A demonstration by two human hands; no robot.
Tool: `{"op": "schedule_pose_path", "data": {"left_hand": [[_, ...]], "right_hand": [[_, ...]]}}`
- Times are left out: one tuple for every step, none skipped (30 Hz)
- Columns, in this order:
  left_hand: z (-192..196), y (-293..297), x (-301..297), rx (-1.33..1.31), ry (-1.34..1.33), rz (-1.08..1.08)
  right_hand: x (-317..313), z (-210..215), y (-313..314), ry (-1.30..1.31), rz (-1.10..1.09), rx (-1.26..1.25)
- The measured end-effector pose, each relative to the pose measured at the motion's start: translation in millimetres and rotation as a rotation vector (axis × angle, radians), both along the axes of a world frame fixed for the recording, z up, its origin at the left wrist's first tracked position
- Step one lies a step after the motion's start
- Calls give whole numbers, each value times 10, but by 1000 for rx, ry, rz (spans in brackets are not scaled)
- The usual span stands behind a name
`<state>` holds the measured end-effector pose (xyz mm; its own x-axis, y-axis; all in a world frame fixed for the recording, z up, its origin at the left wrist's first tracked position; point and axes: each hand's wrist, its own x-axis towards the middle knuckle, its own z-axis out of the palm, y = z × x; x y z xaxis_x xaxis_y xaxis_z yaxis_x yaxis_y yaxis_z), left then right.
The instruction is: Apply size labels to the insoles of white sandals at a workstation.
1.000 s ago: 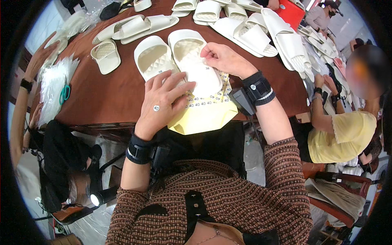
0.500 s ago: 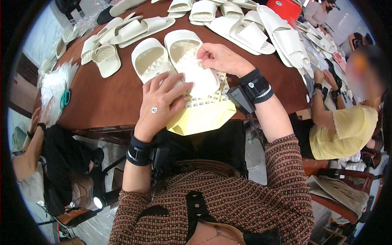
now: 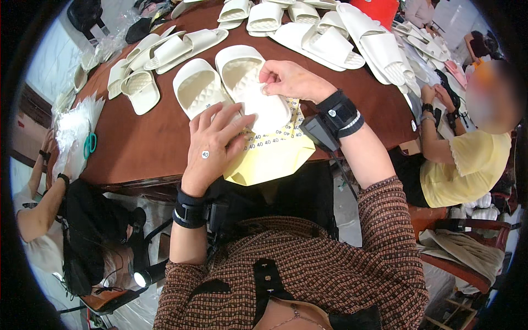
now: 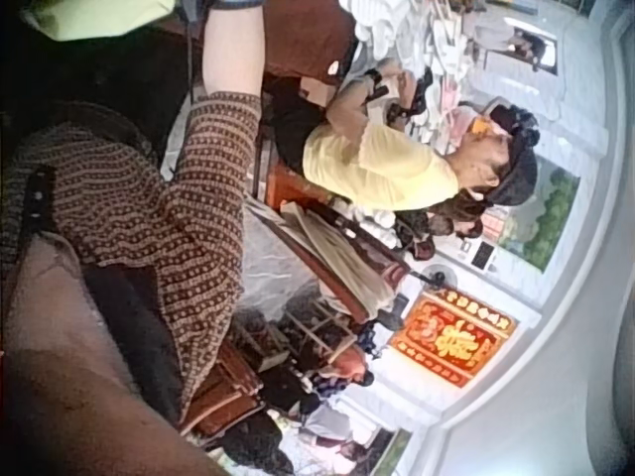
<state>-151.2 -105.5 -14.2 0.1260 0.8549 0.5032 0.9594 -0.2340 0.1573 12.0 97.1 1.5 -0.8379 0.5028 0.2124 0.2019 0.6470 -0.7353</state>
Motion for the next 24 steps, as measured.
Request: {"op": "schedule_pose_path", "data": {"left_hand": [[4, -1, -4, 0, 1, 0], [10, 7, -3, -2, -4, -4], [14, 17, -2, -3, -9, -8], [18, 29, 0, -1, -8, -7], [20, 34, -3, -9, -9, -6], [24, 45, -5, -15, -10, -5], [28, 63, -5, -11, -8, -6], [25, 68, -4, -7, -4, -6], [30, 77, 2, -1, 1, -7], [44, 82, 15, 11, 3, -14], [62, 69, 19, 14, -5, -17], [71, 99, 32, 25, -14, -27], [94, 60, 25, 4, -13, -19], [94, 39, 27, 5, -9, -11], [55, 65, 33, 10, -10, -14], [19, 94, 44, 17, -5, -19], [27, 70, 52, 22, 5, -15], [39, 19, 34, 30, 5, -9], [45, -22, 14, 34, 4, 4], [61, -30, 20, 34, -5, -10], [67, -47, 15, 28, -10, -17], [46, -46, 5, 33, -3, -16], [43, -53, 3, 60, -3, -25], [39, -48, 2, 50, -16, -30]], "right_hand": [[-7, 3, -10, -8, -18, 18], [-10, 15, -14, -16, -35, 38], [-9, 20, -8, -16, -34, 40], [-8, 26, 3, -15, -47, 27], [-14, 29, 9, -12, -62, 14], [-16, 32, 21, -10, -62, 16], [-14, 35, 42, 12, -69, 11], [-5, 35, 50, 34, -79, 7], [11, 29, 70, 36, -84, 15], [37, 23, 99, 34, -21, -16], [59, 51, 116, 31, 41, -40], [60, 89, 79, -11, -6, 48], [19, 54, 69, 8, 8, 70], [-9, 7, 86, 19, 4, 67], [-2, -68, 117, 34, -6, 127], [22, -84, 115, 3, -30, 116], [23, -99, 105, 24, -32, 82], [-42, -118, 65, 64, -45, 62], [-82, -105, 18, 85, -53, 64], [-70, -75, -19, 105, -86, 59], [-66, -35, -61, 176, -94, 8], [-81, -44, -51, 238, -141, 23], [-96, -57, -36, 300, -182, 35], [-88, -45, -33, 343, -208, 11]]}}
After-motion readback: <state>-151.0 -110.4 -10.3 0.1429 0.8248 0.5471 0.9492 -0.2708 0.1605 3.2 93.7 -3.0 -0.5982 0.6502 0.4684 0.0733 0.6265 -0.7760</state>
